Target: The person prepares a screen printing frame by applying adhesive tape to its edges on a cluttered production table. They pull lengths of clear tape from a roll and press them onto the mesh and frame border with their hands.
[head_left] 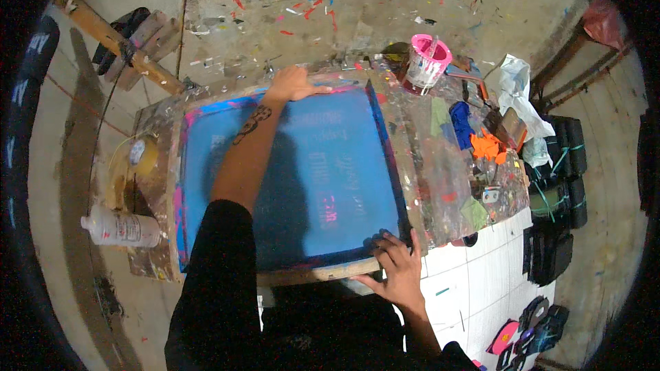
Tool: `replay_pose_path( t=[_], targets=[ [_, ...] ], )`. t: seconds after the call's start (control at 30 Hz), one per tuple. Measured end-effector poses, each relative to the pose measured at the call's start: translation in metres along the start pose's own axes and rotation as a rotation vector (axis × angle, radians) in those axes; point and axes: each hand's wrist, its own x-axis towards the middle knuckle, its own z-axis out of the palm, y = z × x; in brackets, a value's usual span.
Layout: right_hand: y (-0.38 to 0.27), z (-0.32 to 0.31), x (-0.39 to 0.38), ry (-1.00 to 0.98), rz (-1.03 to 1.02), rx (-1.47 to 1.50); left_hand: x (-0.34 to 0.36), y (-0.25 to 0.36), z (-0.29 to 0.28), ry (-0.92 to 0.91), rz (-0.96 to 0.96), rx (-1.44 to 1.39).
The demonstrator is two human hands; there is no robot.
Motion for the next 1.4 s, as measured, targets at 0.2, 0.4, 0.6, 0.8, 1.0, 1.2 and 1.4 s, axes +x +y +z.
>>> replay_pose_path(
  t=[0.2, 0.4, 0.6, 0.8, 1.0, 1.2, 1.4],
  targets=[
    [0.001, -0.037, 0.011, -0.078, -0.013, 0.25, -0.019, 0.01, -0.016, 0.034, 0.235, -0.022],
    [0.132, -0.134, 0.042, 0.538, 0.492, -0.094, -0.038, -0.038, 0.019, 0.474, 0.326, 0.061],
    [0.259, -0.122, 0.065, -0.146, 0.742, -0.353, -0.031, -0.029, 0.015, 0.31, 0.285, 0.072],
    [0.284, -0.139, 0.074, 0.114, 0.599, -0.441, -0.029, -0.028, 0.009, 0.334, 0.287, 0.023],
    [0.102, -0.086, 0.267, 0.001, 0.051, 0.014, -0.051, -0.063, 0.005, 0.347, 0.22, -0.01],
    [0.052, 0.064, 0.398, -0.05, 0.268, 0.139, -0.026, -0.042, -0.001, 0.209, 0.196, -0.274],
    [0.037, 0.122, 0.449, -0.1, 0.347, 0.138, -0.034, -0.053, 0.007, 0.294, 0.235, -0.38]
  ],
)
